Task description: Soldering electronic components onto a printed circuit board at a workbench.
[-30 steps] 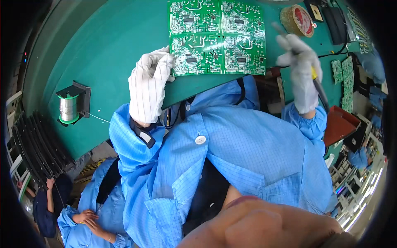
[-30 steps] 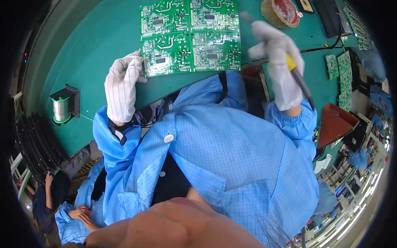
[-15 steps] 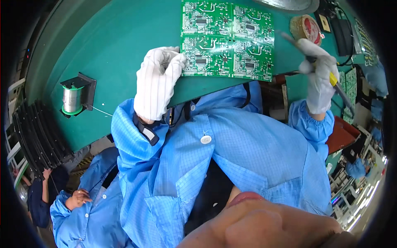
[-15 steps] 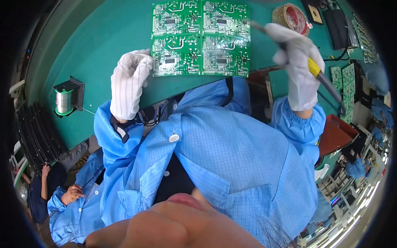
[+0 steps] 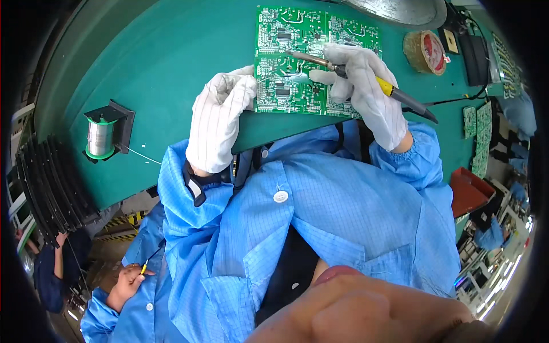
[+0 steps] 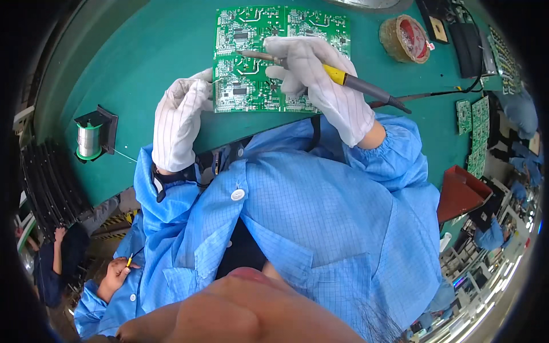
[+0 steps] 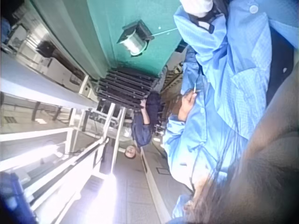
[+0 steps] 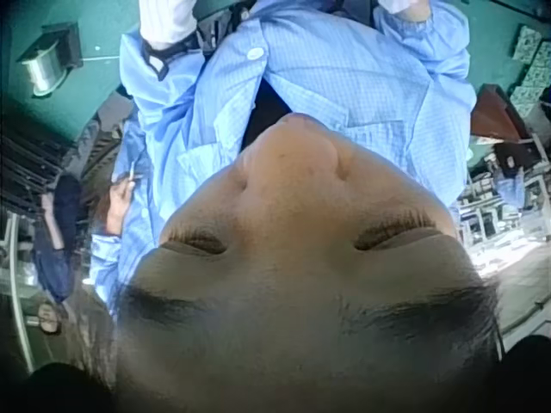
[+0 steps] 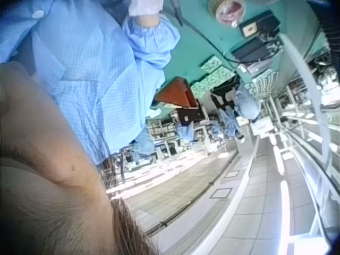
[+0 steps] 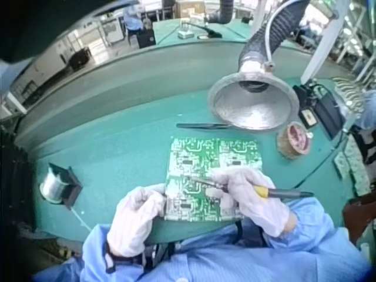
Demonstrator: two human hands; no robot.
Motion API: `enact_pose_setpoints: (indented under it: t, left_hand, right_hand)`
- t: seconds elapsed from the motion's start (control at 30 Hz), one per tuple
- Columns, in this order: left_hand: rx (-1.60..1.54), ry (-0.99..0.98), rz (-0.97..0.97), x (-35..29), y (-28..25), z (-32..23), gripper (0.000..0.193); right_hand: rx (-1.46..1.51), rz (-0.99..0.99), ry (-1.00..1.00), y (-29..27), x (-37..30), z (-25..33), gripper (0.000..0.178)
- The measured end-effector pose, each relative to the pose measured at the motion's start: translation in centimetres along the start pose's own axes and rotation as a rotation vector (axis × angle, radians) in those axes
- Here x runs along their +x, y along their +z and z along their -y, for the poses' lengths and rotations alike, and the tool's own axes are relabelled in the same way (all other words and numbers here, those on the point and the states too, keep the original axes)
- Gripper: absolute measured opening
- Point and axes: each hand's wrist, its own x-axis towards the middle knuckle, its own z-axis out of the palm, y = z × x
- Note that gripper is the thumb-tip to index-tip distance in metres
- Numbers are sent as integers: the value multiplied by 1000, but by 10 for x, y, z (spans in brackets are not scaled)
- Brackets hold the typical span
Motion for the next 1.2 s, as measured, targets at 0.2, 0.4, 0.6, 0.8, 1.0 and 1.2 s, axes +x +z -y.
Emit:
enact_pose_setpoints:
  t: [0.2, 0.4, 0.6, 0.8, 1.0, 1.2]
  left_hand:
    - [106, 121, -92, 2, 13, 5, 37]
    - [189, 269, -154, 1, 19, 18, 22]
    - [212, 308, -187, -2, 22, 25, 17]
    - [208, 306, -234, -1, 27, 27, 16]
    - [199, 309, -231, 1, 28, 29, 11]
    - [234, 302, -252, 1, 29, 32, 17]
  right_hand:
    - [-210, 231, -233, -12, 5, 9, 44]
    - [-398, 329, -175, -12, 18, 23, 31]
    - [-542, 401, -243, -11, 31, 21, 31]
    - [-533, 428, -353, -6, 32, 24, 20]
    - [-592, 469, -337, -5, 36, 30, 20]
    - [-653, 488, -359, -5, 40, 32, 24]
